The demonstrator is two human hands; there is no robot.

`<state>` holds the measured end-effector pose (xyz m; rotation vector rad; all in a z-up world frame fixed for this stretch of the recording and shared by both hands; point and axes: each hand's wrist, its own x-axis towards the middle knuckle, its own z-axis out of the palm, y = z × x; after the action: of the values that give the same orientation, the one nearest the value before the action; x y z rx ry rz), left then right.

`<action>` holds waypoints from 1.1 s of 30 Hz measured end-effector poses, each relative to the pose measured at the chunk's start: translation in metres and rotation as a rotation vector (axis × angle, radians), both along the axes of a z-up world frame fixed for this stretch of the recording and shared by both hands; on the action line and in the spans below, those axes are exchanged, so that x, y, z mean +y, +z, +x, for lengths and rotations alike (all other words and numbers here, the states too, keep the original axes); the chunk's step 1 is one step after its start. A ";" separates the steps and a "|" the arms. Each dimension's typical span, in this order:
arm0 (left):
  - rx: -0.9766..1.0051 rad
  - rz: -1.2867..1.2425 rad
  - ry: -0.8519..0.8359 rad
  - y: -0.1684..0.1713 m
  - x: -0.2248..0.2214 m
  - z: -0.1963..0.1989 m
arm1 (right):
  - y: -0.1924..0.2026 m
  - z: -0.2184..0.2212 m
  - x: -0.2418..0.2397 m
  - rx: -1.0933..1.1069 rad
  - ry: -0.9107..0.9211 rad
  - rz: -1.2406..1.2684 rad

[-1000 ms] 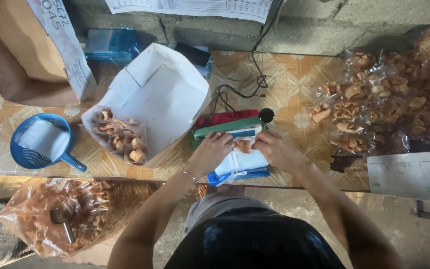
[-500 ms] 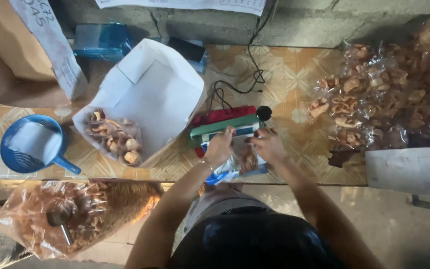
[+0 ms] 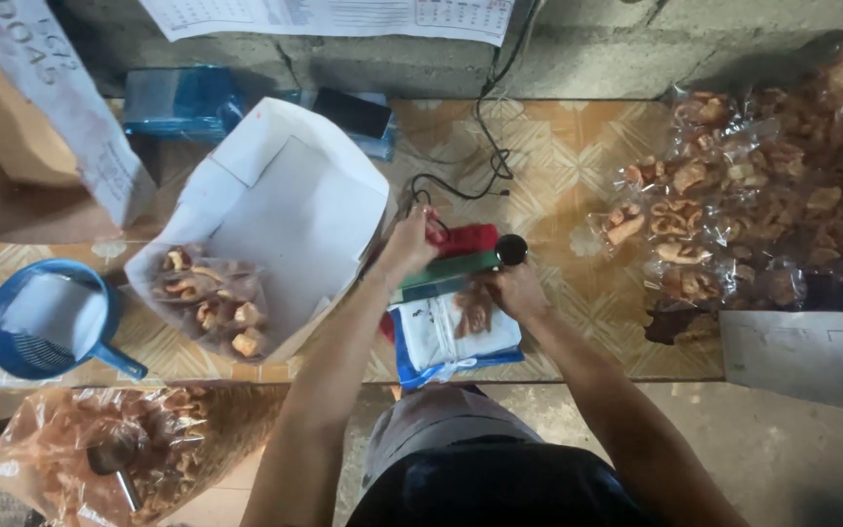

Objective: Manually scooping fried food into plastic bags, weighing them on a scale, and sealing the bags with a heat sealer.

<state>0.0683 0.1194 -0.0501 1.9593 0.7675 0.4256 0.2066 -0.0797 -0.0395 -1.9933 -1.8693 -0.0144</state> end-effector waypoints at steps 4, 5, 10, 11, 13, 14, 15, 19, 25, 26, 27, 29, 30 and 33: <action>-0.043 -1.010 0.003 -0.017 0.008 0.011 | 0.024 -0.011 0.012 0.032 -0.045 0.006; 0.180 -0.438 -0.187 0.012 -0.002 0.005 | 0.038 -0.017 0.013 0.120 -0.025 0.037; 0.232 -0.123 -0.303 -0.069 -0.001 0.011 | 0.043 0.020 0.019 1.135 -0.739 -0.028; 0.146 -0.123 -0.307 -0.047 -0.001 0.008 | 0.057 0.030 0.024 1.317 -0.433 0.475; 0.246 -0.200 -0.276 -0.062 0.012 0.013 | 0.076 0.022 0.051 1.044 -0.335 0.329; 0.341 -0.275 -0.246 -0.070 0.016 0.015 | 0.085 0.018 0.063 0.767 -0.236 0.185; 0.340 -0.278 -0.250 -0.074 0.014 0.013 | 0.096 0.012 0.068 0.765 -0.240 0.183; 0.258 -0.225 -0.196 -0.033 0.006 0.005 | 0.042 0.028 0.076 0.381 -0.309 -0.723; 0.001 -0.116 0.009 -0.023 -0.019 0.000 | -0.014 0.038 0.068 0.088 -0.311 -0.600; -0.083 -0.029 0.200 -0.019 -0.024 0.000 | -0.010 0.036 0.070 -0.005 -0.327 -0.505; -0.083 -0.029 0.200 0.011 -0.040 -0.015 | -0.011 0.036 0.068 -0.005 -0.327 -0.505; -0.152 0.050 0.257 0.072 -0.070 -0.043 | -0.013 0.036 0.068 -0.017 -0.347 -0.426; -0.157 0.056 0.258 0.061 -0.080 -0.052 | -0.010 0.038 0.071 -0.020 -0.346 -0.420; 0.277 -0.370 0.069 0.050 -0.114 -0.073 | -0.008 0.033 0.068 -0.063 -0.334 -0.420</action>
<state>-0.0044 0.0056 -0.0002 1.6621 1.0137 0.0426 0.2396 -0.0113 -0.0476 -2.5990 -1.6534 0.2427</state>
